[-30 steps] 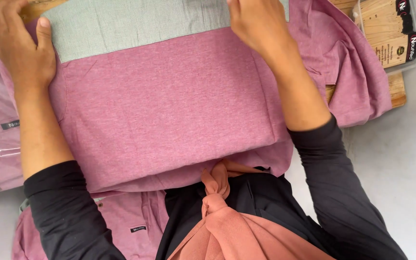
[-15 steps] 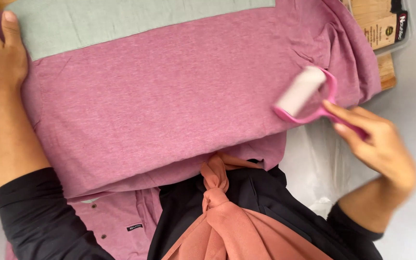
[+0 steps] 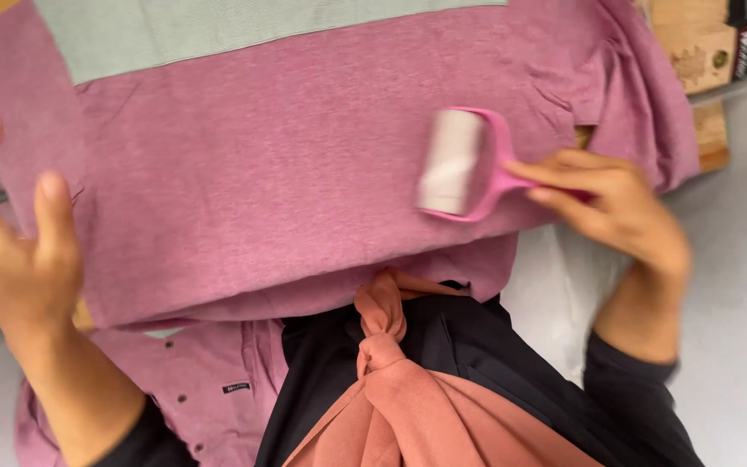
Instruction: Using a lint roller to remove lint and debris from a pink shirt on a wooden workbench.
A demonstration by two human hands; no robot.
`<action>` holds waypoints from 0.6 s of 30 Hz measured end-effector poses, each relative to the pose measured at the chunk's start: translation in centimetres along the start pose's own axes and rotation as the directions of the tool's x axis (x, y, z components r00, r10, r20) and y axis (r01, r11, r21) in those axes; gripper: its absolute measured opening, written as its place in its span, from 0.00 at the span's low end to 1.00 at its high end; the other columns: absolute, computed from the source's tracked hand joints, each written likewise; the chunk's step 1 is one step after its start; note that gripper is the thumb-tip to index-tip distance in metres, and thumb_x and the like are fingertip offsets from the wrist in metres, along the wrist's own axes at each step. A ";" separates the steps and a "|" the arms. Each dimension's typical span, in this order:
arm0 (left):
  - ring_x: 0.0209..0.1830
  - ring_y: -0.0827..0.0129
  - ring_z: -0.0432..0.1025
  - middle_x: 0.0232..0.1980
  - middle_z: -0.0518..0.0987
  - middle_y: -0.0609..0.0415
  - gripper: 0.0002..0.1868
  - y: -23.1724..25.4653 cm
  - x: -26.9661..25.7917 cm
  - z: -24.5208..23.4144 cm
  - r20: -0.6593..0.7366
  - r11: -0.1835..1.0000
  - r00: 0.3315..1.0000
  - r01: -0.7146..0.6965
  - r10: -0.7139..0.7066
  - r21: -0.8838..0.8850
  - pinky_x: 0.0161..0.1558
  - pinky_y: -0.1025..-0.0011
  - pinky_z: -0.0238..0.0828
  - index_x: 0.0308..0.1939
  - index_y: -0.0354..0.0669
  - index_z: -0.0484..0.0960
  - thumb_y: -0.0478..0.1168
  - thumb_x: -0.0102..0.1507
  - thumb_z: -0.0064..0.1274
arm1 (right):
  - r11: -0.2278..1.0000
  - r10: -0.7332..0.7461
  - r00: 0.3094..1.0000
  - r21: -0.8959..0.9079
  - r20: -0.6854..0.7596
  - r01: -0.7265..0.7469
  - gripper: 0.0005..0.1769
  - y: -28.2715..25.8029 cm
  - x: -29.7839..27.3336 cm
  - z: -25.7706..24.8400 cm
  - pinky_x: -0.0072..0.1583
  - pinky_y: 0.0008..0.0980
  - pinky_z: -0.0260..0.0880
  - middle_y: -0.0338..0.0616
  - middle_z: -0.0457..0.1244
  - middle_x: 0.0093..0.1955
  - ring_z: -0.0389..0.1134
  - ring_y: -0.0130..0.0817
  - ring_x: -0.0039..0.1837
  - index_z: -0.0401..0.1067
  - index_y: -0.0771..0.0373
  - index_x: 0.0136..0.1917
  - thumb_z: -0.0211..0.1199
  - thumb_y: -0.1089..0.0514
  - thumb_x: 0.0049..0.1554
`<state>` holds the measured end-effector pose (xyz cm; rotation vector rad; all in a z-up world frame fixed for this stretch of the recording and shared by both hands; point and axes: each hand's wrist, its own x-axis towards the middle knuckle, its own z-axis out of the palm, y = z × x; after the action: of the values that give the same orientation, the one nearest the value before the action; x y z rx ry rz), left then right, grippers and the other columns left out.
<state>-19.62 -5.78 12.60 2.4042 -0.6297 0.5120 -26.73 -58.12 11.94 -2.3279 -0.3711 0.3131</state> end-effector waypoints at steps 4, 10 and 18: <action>0.68 0.31 0.66 0.67 0.72 0.23 0.22 -2.1 -11.0 -0.3 -0.366 0.917 0.911 0.297 -0.190 0.265 0.70 0.48 0.54 0.68 0.16 0.71 0.40 0.83 0.47 | 0.977 0.204 0.979 0.059 0.031 -0.205 0.28 8.5 -7.2 -4.4 0.59 0.26 0.61 0.40 0.70 0.53 0.65 0.28 0.50 0.71 0.58 0.71 0.61 0.60 0.57; 0.42 0.59 0.64 0.45 0.66 0.46 0.13 -2.0 -20.1 6.1 -0.835 0.829 0.440 0.559 -0.331 -0.034 0.50 0.62 0.66 0.48 0.34 0.66 0.43 0.77 0.40 | 0.976 0.152 0.988 -0.155 -0.029 -0.154 0.25 13.8 -6.4 -4.1 0.71 0.32 0.58 0.43 0.68 0.60 0.64 0.35 0.60 0.71 0.54 0.75 0.51 0.54 0.67; 0.43 0.74 0.59 0.42 0.63 0.62 0.15 -0.7 -19.9 11.9 -0.601 0.622 0.241 0.531 -0.762 -0.576 0.52 0.72 0.61 0.46 0.47 0.66 0.54 0.74 0.41 | 0.738 -0.422 0.873 -0.467 0.244 0.487 0.21 -11.9 11.9 8.1 0.25 0.26 0.50 0.32 0.62 0.37 0.57 0.28 0.31 0.70 0.30 0.71 0.51 0.46 0.67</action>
<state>-32.98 -6.51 -6.42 1.6119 0.7220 0.9701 -20.41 -40.64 13.47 -2.6270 -1.2009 0.1143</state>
